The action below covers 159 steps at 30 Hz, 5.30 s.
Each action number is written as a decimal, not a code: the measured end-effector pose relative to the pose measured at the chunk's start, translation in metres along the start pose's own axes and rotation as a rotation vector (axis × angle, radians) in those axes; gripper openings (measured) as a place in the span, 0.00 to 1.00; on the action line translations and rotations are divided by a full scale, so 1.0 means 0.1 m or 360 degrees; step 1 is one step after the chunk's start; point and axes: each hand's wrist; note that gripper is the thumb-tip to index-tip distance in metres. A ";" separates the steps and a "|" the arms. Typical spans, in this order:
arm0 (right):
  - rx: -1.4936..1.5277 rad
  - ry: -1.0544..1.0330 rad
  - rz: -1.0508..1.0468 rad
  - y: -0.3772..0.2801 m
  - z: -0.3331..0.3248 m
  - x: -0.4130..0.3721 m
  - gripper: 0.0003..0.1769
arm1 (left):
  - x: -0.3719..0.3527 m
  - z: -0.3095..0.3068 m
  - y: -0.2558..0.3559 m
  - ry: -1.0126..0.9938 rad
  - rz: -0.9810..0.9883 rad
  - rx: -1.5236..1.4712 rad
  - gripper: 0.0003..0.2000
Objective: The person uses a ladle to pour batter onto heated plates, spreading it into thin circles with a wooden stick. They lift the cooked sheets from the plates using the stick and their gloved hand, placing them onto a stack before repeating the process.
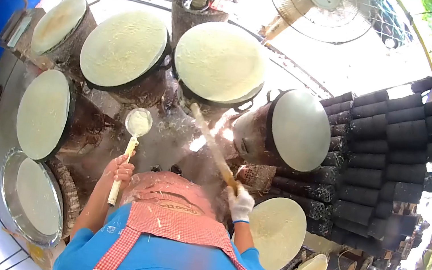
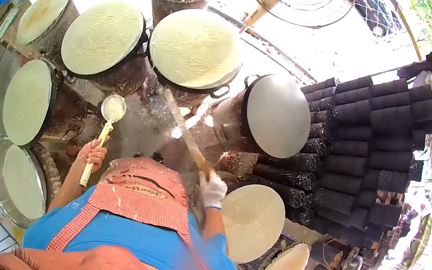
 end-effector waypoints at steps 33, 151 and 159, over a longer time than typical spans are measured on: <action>0.0521 0.0454 0.0248 -2.92 -0.34 2.81 0.18 | -0.67 -0.28 0.09 -0.0105 0.0598 -0.0446 0.13; 0.1169 -0.1926 -0.2018 -6.29 0.96 -3.20 0.13 | -5.90 0.26 0.10 0.1026 0.3411 0.1181 0.15; 0.0234 -0.1839 -0.1421 -4.93 1.14 -2.35 0.17 | -5.15 -0.37 0.67 0.0243 0.1886 0.0136 0.02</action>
Point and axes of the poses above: each hand's wrist, its own x-axis towards the middle knuckle, its own z-axis out of the palm, y = z × x, and after that the axes turned 12 degrees about z, right-handed
